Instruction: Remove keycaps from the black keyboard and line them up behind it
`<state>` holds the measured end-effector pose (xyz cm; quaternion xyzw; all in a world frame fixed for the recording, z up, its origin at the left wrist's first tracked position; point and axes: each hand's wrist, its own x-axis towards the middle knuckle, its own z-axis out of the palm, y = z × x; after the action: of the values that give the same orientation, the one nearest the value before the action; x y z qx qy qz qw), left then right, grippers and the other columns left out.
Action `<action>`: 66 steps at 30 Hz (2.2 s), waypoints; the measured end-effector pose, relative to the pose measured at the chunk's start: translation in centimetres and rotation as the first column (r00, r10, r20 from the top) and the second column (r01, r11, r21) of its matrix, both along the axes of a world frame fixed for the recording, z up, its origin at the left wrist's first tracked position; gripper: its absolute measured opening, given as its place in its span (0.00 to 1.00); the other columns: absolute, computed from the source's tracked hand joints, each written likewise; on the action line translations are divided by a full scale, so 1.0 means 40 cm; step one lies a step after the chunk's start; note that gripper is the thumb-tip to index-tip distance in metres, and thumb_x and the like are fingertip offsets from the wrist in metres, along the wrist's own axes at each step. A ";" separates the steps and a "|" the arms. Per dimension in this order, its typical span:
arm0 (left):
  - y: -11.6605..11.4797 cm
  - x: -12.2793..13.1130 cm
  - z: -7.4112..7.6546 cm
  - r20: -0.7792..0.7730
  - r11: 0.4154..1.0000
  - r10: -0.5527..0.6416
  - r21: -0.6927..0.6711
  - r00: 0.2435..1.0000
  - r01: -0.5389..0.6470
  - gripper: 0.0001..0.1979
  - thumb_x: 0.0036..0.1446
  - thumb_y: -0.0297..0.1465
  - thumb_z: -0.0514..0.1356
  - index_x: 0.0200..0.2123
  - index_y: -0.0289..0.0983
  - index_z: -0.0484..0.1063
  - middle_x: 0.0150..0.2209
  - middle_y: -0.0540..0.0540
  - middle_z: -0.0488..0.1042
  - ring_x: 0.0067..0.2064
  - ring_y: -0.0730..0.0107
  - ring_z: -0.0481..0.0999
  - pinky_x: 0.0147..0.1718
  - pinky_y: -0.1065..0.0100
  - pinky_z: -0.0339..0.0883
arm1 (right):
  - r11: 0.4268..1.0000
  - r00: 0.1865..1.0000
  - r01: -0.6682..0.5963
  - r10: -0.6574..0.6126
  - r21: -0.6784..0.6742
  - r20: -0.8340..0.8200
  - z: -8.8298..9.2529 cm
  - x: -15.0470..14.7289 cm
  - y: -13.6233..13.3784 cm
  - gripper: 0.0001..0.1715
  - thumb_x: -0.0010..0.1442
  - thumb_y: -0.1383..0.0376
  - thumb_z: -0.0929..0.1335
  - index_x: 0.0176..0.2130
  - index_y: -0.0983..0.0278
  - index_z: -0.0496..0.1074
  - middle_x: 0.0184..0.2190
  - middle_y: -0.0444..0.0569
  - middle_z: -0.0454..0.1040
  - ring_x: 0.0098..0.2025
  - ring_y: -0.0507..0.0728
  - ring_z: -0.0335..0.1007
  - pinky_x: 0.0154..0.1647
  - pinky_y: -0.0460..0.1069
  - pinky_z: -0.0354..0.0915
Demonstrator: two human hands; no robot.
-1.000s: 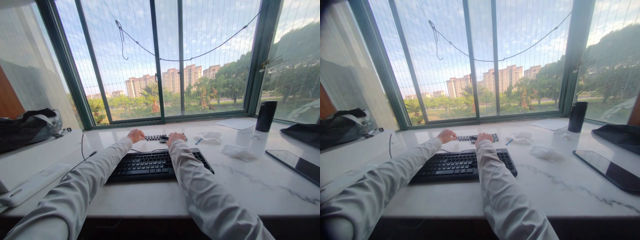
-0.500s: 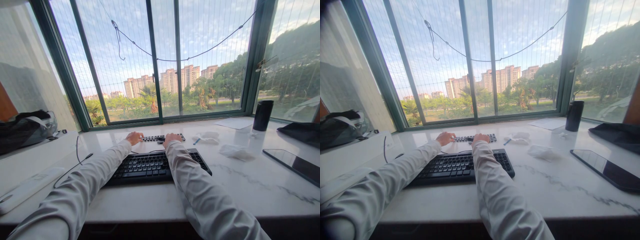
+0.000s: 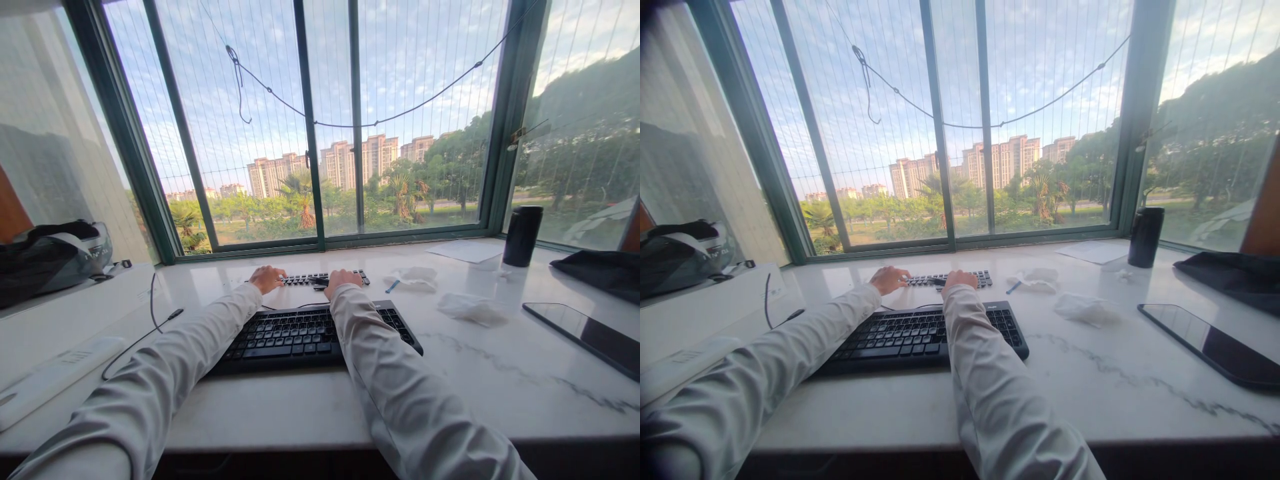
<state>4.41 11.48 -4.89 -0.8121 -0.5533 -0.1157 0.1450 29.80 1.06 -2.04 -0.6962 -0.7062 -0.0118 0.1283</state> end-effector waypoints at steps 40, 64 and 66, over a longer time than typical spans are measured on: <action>-0.337 -0.088 0.138 0.160 0.934 -0.263 -0.206 0.952 0.293 0.27 0.51 0.52 0.53 0.17 0.36 0.75 0.14 0.51 0.62 0.19 0.79 0.57 0.23 0.70 0.47 | 0.999 0.994 -0.033 0.030 0.025 0.107 0.018 -0.020 -0.037 0.20 0.51 0.58 0.67 0.43 0.65 0.73 0.42 0.60 0.72 0.44 0.64 0.69 0.43 0.56 0.62; -0.336 -0.083 0.033 0.634 0.635 -0.289 -0.433 0.717 0.639 0.18 0.44 0.43 0.65 0.37 0.38 0.79 0.29 0.47 0.75 0.32 0.72 0.68 0.30 0.71 0.57 | 0.853 -0.326 -0.509 -0.067 0.115 -0.943 -0.012 -0.278 -0.151 0.23 0.55 0.56 0.61 0.20 0.61 0.44 0.13 0.38 0.44 0.16 0.48 0.42 0.17 0.44 0.48; -0.335 -0.083 0.034 0.633 0.642 -0.296 -0.423 0.716 0.640 0.18 0.44 0.43 0.66 0.37 0.38 0.79 0.29 0.48 0.75 0.31 0.72 0.67 0.28 0.71 0.55 | 0.861 -0.306 -0.500 -0.069 0.099 -0.950 -0.017 -0.283 -0.150 0.23 0.55 0.55 0.62 0.20 0.61 0.45 0.13 0.37 0.45 0.16 0.48 0.42 0.17 0.44 0.48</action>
<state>1.09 -1.93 -3.54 -0.8700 -0.3365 -0.1728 -0.3161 18.47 -4.95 -2.74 -0.2870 -0.4311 0.6923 0.5025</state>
